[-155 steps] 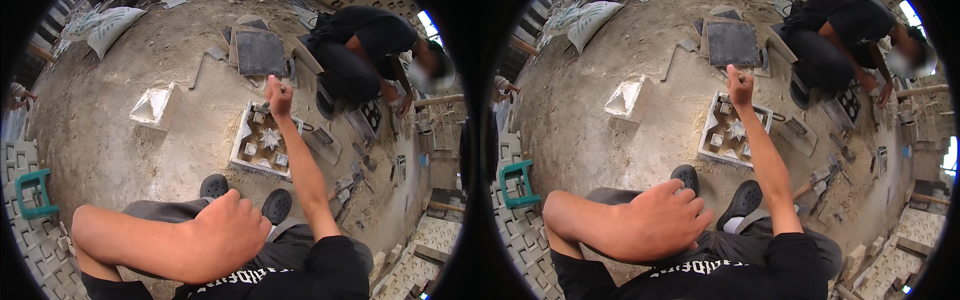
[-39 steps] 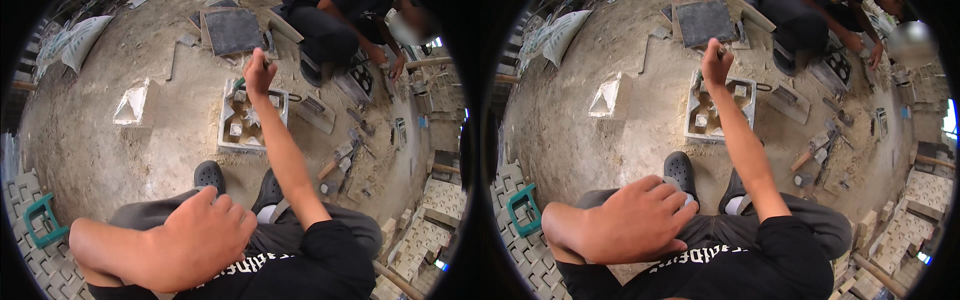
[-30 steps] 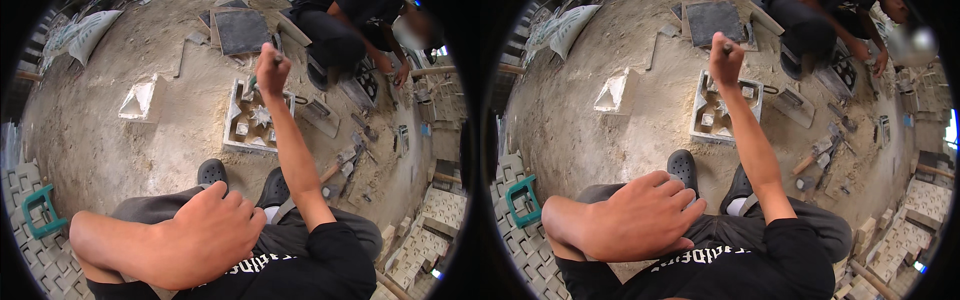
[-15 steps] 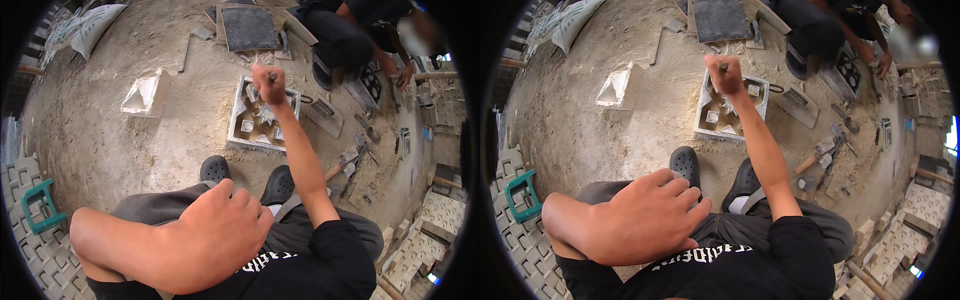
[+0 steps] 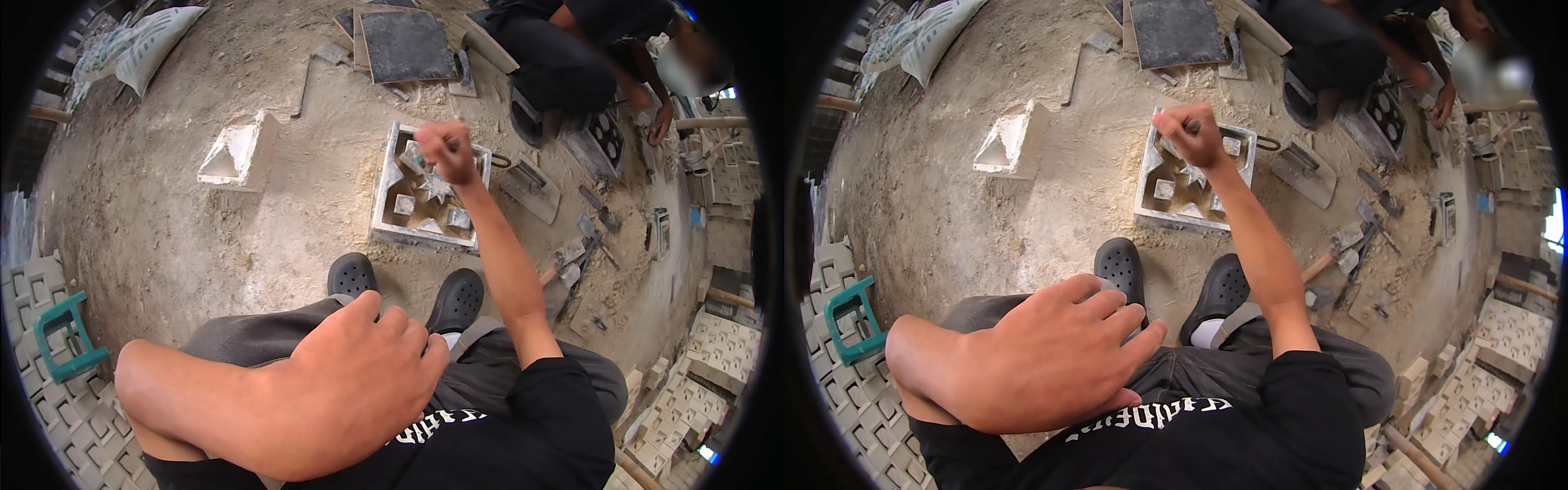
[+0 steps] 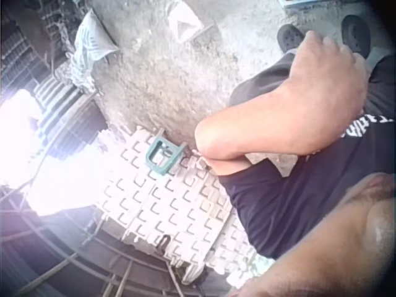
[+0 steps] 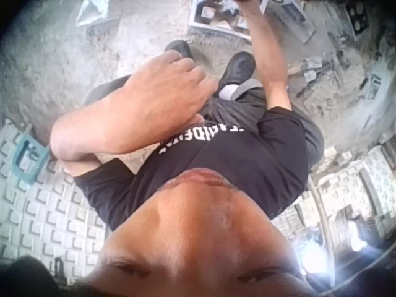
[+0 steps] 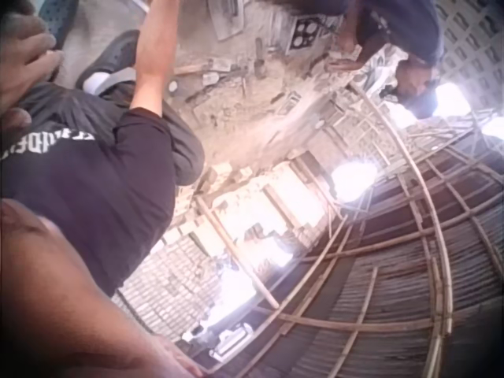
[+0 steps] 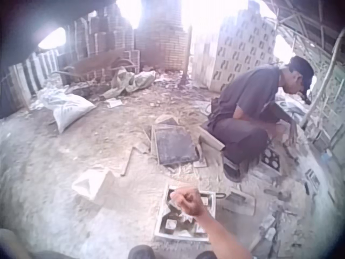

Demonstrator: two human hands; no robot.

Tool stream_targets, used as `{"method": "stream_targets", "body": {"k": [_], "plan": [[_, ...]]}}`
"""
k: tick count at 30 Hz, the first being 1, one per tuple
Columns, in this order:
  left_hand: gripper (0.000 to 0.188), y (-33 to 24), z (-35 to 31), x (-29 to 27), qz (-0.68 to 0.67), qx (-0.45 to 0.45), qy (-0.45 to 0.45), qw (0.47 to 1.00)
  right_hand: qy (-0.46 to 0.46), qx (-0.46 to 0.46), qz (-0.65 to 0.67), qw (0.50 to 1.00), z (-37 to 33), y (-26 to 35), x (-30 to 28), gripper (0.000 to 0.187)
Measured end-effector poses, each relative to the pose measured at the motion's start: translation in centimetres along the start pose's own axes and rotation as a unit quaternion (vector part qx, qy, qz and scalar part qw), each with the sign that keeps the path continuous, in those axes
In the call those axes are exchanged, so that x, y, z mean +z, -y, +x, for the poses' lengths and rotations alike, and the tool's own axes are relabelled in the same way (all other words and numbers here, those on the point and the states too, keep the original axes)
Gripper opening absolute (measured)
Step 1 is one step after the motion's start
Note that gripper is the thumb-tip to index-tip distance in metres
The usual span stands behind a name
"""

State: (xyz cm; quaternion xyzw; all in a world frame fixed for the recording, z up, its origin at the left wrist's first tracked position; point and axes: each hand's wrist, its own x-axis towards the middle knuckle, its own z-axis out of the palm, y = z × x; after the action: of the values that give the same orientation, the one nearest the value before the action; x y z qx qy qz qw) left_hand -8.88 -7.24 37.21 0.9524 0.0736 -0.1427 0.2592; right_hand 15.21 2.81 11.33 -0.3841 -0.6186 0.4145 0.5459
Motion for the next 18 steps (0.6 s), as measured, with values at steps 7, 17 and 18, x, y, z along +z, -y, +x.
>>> {"method": "stream_targets", "body": {"k": [7, 17, 18], "plan": [[0.056, 0.2, 0.3, -1.0, -0.028, 0.004, 0.020, 0.999, -0.135, 0.021, 0.165, 0.977, -0.2, -0.9, 1.7, 0.045], [0.061, 0.2, 1.1, -1.3, -0.048, 0.020, 0.023, 0.998, -0.107, 0.016, 0.033, 0.994, -2.2, -4.2, -0.2, 0.048], [0.061, 0.2, 1.0, -1.5, -0.047, 0.012, 0.025, 0.999, -0.114, 0.025, 0.030, 0.993, -1.4, -3.6, 1.0, 0.048]]}}
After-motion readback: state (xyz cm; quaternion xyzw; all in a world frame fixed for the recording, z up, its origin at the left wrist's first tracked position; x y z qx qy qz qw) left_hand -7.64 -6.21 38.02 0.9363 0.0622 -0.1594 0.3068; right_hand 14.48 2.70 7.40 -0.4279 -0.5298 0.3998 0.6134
